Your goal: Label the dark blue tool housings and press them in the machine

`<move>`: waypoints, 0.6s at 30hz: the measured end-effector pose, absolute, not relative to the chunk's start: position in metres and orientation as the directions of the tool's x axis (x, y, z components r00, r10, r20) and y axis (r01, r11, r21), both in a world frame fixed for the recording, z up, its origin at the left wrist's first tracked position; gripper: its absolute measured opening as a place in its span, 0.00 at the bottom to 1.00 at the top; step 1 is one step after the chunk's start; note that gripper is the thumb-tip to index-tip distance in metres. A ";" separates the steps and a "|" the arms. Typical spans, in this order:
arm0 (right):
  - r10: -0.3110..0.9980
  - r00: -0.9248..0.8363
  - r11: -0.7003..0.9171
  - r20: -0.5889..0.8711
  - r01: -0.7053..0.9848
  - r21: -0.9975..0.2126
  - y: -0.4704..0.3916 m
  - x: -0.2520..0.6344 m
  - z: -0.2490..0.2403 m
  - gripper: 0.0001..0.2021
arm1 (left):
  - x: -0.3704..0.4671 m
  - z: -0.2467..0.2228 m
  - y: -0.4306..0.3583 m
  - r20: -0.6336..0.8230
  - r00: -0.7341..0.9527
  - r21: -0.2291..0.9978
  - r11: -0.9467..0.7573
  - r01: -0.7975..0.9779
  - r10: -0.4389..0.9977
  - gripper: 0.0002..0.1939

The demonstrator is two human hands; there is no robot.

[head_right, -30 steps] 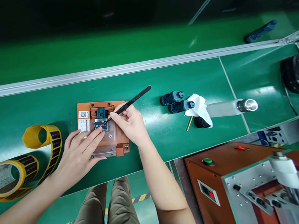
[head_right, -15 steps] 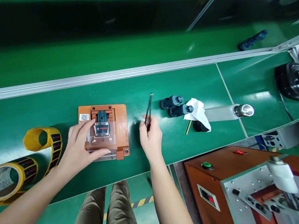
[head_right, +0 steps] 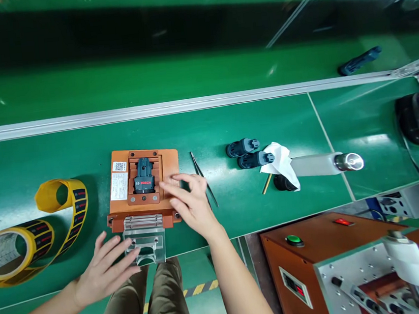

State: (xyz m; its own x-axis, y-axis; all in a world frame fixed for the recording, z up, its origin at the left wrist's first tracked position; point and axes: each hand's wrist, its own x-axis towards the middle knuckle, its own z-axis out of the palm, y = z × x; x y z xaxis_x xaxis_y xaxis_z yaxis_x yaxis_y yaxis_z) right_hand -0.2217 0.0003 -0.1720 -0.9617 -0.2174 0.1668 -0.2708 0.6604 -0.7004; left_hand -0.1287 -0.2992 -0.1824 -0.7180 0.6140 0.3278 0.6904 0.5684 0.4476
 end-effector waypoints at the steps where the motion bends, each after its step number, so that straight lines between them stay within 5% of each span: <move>1: -0.305 -0.940 0.606 0.151 -0.314 -0.731 -0.005 -0.226 -0.168 0.19 | -0.131 -0.186 -0.300 0.318 -0.732 0.442 0.589 0.676 0.602 0.30; 5: -0.430 -0.893 0.503 0.133 -0.359 -0.786 -0.019 -0.244 -0.172 0.18 | -0.134 -0.192 -0.300 0.262 -0.721 0.423 0.595 0.683 0.642 0.39; 18: -0.459 -0.885 0.549 0.078 -0.352 -0.758 -0.028 -0.261 -0.178 0.17 | -0.132 -0.195 -0.296 0.246 -0.723 0.390 0.617 0.684 0.646 0.35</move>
